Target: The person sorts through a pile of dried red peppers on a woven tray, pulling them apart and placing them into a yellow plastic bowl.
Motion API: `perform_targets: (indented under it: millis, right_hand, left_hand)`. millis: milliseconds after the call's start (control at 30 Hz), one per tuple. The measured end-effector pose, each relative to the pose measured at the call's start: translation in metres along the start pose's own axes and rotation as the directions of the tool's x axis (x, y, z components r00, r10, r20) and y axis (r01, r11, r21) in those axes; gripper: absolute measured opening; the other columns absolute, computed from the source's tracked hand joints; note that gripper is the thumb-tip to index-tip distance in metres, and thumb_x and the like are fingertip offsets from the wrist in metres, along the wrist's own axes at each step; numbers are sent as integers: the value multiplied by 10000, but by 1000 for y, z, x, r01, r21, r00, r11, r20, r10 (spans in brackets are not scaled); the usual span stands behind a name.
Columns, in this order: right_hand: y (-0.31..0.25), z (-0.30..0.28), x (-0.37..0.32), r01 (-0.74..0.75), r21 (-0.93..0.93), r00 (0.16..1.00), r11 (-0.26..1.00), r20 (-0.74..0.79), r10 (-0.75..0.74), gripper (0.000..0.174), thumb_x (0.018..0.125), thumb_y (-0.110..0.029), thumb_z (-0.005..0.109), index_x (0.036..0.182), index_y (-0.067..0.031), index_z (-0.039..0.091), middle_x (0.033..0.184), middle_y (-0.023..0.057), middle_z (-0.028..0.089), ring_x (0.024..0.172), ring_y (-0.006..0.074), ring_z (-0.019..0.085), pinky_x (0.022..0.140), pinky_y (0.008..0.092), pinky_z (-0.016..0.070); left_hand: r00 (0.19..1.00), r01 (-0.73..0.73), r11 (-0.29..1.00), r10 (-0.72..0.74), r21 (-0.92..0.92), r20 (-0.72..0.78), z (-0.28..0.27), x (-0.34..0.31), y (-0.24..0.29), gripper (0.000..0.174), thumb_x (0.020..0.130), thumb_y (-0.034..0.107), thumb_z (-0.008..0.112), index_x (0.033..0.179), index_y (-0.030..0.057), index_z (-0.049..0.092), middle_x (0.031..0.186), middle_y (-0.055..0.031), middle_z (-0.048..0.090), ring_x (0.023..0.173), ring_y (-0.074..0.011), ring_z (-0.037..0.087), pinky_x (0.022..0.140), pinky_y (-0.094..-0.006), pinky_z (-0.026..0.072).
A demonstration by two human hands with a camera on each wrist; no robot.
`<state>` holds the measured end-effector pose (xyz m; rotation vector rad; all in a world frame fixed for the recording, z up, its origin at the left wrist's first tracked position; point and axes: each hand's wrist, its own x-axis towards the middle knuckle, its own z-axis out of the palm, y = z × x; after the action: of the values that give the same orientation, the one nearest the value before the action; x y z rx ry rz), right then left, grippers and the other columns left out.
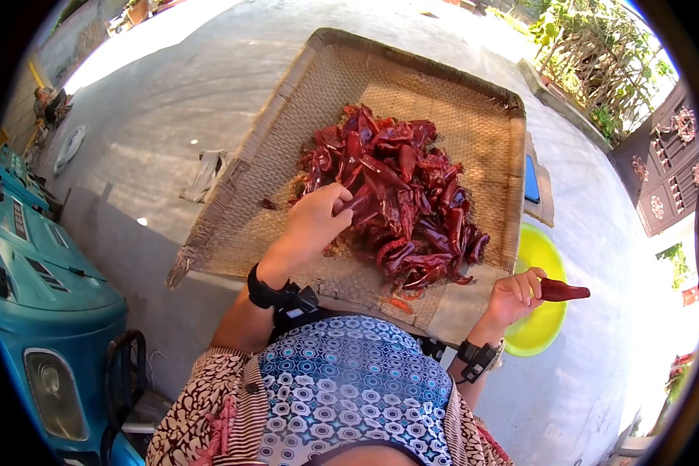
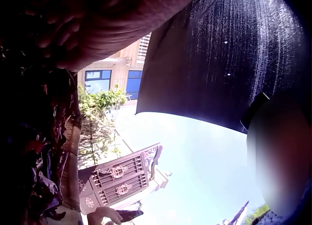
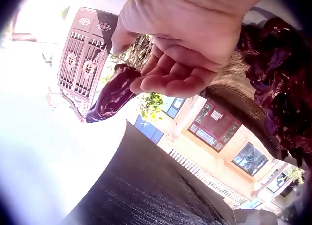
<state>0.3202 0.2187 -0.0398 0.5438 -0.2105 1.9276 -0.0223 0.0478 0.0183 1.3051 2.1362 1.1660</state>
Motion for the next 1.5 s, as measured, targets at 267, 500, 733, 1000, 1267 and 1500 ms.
perform_targets:
  millis: [267,500,733,1000,1267,1500]
  right_hand:
    - [74,21,5,-425,-479,904,768,-271,332,372,1006,-386,464,1183,-65,528,802,19,571,588,113,501,538,244,417]
    - [143,44,13,-527,-849,727,-36,-472,499,333,983,-290,565,1195,-41,504,815,27,622,617,68,555,566,198,445]
    - [126,28,-3,-661,-735,695,150,-524,493,171,978,-208,561,1047,-52,540,718,28,585,598,99,549,554,222,449]
    - [81,33,-6,-461,-645,872,610,-458,174,156,1004,-220,509,1076,-87,546,767,25,533,636,135,494,566,273,399]
    - [24,11,-8,-131,-30,989,991,-74,128,422,944,-328,624,1291,-105,535,823,-77,533,631,48,465,560,229,391]
    - [85,34,2,-387,-669,922,635,-277,270,386,950,-249,611,1265,-62,490,807,24,544,627,102,508,552,240,426]
  left_hand:
    - [991,-135,990,134,-44,-22,-38,-16,27,130,933,68,530,1028,23,604,786,-31,545,681,-112,500,617,-275,421]
    - [943,-67,966,143,-251,300,-21,-17,29,153,968,92,513,1075,30,604,814,5,543,683,-68,522,607,-223,425]
    - [784,239,733,241,-637,571,4,-1,4,182,995,173,513,1121,82,608,851,35,563,709,-52,539,613,-216,434]
    - [988,-150,969,143,-198,-53,25,18,8,307,903,102,622,1204,76,568,1085,-89,518,782,-172,571,714,-311,504]
    - [965,-222,938,251,265,-80,24,52,-16,378,892,37,583,1257,130,555,1262,-68,502,967,-287,611,834,-375,504]
    - [932,-327,929,348,173,-106,16,26,13,303,916,55,573,1214,111,582,1102,-97,509,930,-289,577,810,-365,489]
